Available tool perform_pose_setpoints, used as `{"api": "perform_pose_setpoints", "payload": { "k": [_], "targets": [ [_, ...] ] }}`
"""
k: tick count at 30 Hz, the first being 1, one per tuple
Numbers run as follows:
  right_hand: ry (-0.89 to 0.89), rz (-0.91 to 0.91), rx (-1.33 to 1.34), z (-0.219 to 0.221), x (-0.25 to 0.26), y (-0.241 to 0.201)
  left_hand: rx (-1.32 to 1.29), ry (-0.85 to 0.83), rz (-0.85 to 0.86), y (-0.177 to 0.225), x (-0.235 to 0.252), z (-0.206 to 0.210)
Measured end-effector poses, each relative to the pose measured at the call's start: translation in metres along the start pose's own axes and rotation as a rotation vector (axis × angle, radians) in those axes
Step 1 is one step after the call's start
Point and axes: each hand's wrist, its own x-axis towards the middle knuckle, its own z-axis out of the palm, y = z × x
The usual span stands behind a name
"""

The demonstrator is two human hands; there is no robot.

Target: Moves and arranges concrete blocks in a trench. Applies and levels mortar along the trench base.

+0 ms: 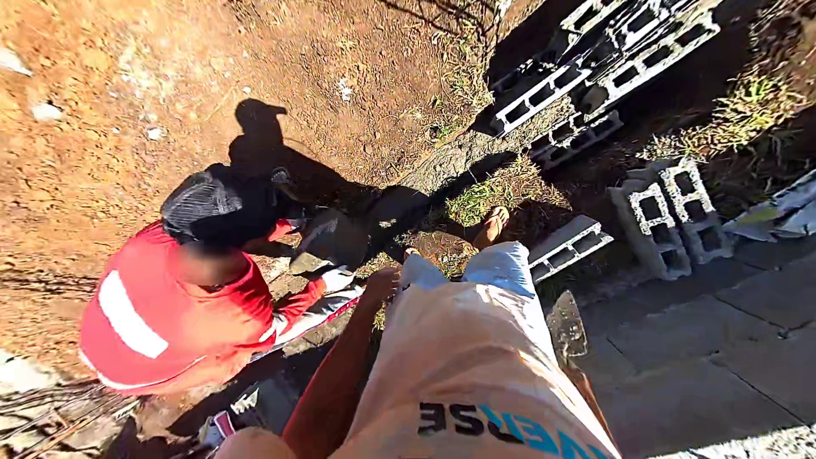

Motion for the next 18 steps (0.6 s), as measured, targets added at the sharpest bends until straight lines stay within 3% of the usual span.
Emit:
{"api": "perform_pose_setpoints", "payload": {
  "k": [3,9,12,15,18],
  "targets": [
    [0.01,-0.16,-0.026,-0.036,0.082,-0.016,0.11,-0.003,0.03,0.024,-0.005,0.03],
    [0.027,-0.334,-0.031,-0.092,0.106,-0.137,0.808,0.052,0.183,0.076,-0.046,0.079],
    [0.041,-0.377,-0.015,-0.098,0.112,-0.174,0.885,0.094,0.254,0.101,-0.065,0.09],
    [0.02,-0.338,0.061,-0.093,0.123,-0.179,0.815,0.123,0.4,0.108,-0.073,0.087],
    [-0.059,-0.29,0.096,-0.079,0.141,-0.156,0.84,0.153,0.449,0.129,-0.079,0.084]
  ]
}}
